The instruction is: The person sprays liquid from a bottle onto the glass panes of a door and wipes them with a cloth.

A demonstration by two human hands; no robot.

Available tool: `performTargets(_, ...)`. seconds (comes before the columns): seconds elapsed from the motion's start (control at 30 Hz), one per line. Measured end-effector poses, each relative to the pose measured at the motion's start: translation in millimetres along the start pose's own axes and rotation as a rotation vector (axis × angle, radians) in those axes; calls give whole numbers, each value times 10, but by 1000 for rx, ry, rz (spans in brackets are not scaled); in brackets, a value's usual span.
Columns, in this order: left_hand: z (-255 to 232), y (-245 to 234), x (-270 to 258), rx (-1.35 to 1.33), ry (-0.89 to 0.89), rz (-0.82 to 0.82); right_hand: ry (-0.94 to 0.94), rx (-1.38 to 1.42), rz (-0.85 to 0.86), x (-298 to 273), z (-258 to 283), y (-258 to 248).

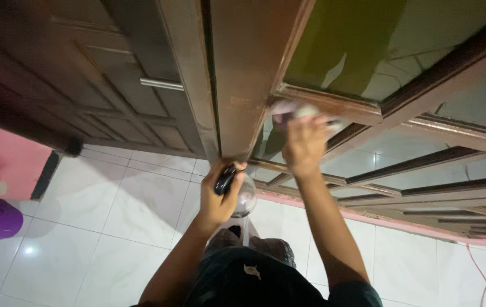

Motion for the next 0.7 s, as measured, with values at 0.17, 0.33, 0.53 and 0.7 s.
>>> performTargets(0.17,-216,-287,24,-21,0,-39,-347,-723,45,-1100,712,688)
performTargets(0.33,-187,-430,8,-38,-67,-25,-190,181,623,-1844,500,681)
performTargets(0.53,-245,-406,29,-14,-18,-13,-522,-1764,-72,-655,57,145)
performTargets(0.7,-330,-352,-25,-3,30,46,257,-290,-489,253,-463,-1093)
Point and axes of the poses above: each hand's wrist, its own x-axis towards the middle knuckle, its own y-axis out of the palm, z = x × y, the point moved 8 cm from there along x, towards the middle knuckle, and after that the axes turned 3 degrees about -x, right-handed, at the moved point
